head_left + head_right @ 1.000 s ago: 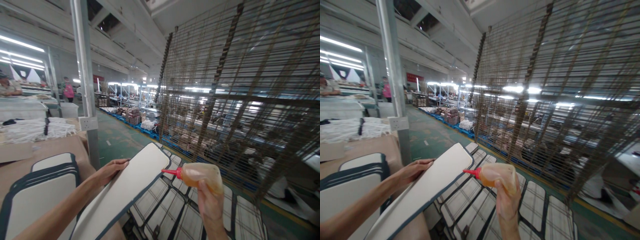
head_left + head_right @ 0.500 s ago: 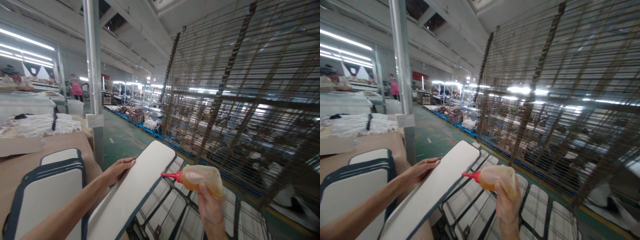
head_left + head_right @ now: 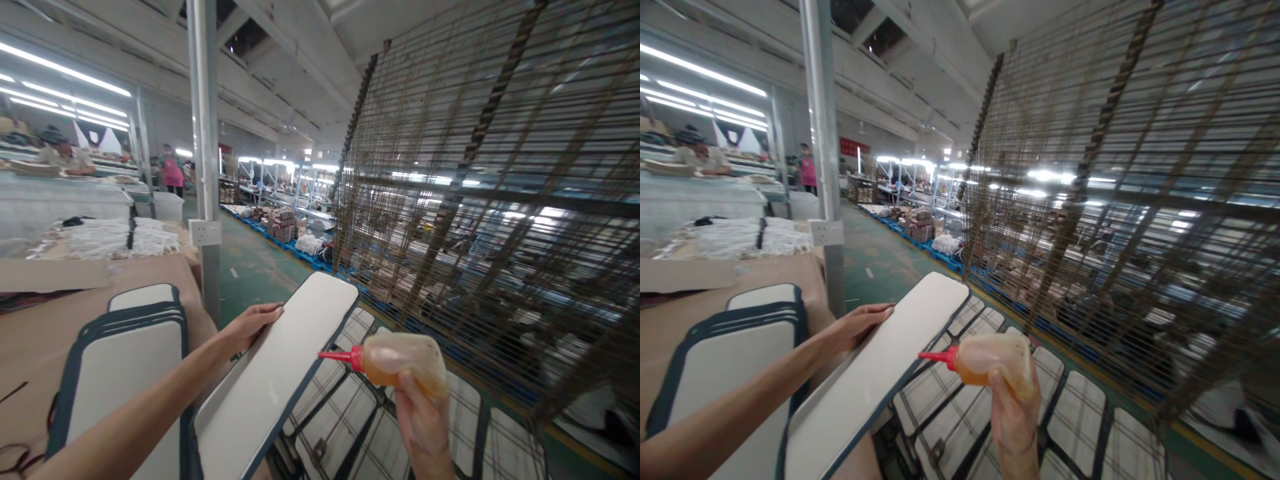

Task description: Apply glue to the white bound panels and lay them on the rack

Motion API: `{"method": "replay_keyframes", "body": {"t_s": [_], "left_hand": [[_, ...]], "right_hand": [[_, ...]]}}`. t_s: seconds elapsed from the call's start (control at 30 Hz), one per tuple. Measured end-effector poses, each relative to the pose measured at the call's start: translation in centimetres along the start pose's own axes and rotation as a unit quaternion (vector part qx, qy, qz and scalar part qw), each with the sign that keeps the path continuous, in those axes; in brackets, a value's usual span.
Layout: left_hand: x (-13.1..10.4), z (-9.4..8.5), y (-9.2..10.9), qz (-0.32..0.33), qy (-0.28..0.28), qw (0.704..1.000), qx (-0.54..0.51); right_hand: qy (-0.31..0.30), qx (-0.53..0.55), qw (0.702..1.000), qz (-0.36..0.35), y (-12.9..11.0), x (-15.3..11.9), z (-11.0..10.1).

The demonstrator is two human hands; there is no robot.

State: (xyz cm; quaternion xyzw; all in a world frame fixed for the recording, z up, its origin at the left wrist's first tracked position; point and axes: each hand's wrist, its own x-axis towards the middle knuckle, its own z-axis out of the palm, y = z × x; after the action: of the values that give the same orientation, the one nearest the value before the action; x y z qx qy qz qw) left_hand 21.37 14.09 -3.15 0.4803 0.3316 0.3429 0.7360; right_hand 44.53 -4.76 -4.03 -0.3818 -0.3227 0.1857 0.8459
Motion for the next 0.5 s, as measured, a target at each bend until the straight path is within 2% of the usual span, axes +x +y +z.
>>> {"method": "replay_keyframes", "body": {"t_s": [0.5], "left_hand": [[-0.2, 0.9, 1.6, 0.006, 0.021, 1.0, 0.012]], "right_hand": [[-0.027, 0.017, 0.999, 0.026, 0.2, -1.2, 0.1]]}}
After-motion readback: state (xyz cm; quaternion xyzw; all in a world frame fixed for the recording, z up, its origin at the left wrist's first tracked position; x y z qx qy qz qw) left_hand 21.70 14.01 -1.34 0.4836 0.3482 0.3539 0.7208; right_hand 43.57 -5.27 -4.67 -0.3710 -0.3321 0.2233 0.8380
